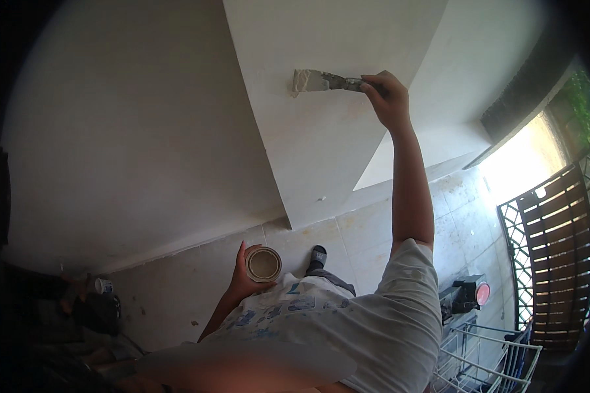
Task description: The person applies plaster to holes in a wall using a putty knife.
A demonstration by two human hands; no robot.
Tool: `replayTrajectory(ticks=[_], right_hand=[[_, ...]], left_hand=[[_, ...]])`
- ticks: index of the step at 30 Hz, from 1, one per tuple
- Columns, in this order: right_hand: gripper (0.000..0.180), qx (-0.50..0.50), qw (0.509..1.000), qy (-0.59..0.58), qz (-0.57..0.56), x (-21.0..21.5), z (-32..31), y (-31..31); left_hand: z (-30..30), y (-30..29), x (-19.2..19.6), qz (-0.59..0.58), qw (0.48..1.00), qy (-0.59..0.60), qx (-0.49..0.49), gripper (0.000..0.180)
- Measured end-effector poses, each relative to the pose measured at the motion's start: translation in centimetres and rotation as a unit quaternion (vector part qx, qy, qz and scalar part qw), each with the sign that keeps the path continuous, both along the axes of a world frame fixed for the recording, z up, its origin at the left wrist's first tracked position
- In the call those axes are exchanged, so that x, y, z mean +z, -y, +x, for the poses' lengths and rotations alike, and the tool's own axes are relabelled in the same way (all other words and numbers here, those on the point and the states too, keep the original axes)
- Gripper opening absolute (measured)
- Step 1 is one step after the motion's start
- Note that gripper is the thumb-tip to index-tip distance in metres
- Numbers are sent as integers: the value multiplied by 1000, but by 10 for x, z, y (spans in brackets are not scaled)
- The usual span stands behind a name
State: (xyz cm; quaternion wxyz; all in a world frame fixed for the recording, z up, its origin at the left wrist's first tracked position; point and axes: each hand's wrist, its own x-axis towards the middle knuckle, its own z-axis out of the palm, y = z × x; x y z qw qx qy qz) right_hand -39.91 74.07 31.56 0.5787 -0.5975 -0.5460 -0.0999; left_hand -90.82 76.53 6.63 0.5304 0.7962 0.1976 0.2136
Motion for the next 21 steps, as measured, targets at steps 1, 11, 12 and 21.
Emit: replayTrajectory(ticks=[1,11,12,21], right_hand=[[14,-7,1000,0,2,0,-9,-9],[16,-63,995,4,71,-36,28,23],[17,-69,995,-1,65,-35,22,29],[18,-75,995,64,21,-24,-4,-14]], left_hand=[[1,-1,-1,0,1000,-3,-2,149],[4,-8,6,3,1000,12,-8,149],[2,-8,6,6,1000,22,0,148],[2,-16,8,30,999,43,-6,147]])
